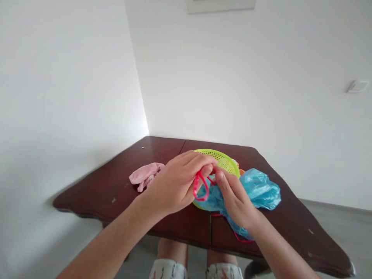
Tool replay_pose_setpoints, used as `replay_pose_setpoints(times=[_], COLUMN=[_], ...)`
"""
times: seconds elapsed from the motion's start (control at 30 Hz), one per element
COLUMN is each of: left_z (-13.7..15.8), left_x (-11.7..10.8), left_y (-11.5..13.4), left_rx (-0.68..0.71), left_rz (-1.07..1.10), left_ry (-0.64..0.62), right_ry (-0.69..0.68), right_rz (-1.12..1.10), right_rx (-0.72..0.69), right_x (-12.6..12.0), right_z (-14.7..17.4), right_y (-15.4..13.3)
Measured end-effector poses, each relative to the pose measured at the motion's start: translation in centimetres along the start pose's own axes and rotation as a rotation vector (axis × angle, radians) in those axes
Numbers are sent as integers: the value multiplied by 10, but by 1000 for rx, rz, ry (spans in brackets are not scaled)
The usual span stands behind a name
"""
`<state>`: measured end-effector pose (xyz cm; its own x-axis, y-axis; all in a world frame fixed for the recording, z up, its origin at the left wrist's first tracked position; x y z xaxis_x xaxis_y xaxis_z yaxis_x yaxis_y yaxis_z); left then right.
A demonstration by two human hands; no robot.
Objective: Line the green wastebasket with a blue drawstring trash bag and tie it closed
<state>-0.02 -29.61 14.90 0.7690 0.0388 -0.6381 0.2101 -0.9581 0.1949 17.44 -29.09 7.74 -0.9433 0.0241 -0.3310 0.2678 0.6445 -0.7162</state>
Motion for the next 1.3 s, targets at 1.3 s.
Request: replay_pose_setpoints(times=[1.3], left_z=[64], left_x=[60], left_y=[-54], left_rx=[-287], left_rz=[-20], left_ry=[-88], right_ry=[24], right_rz=[274], right_rx=[212], right_x=[6], right_z=[10], right_y=[33])
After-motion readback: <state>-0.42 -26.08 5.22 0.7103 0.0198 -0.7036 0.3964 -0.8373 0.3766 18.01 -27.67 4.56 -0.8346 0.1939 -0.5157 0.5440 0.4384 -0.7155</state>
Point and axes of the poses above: each hand's wrist, its own z-axis away from the middle knuckle, its own x-axis out of the palm, y = z × x, the point moved 6 cm from there along -z, towards the middle knuckle, and after that the axes turned 5 degrees about x, right-handed, at the moved point
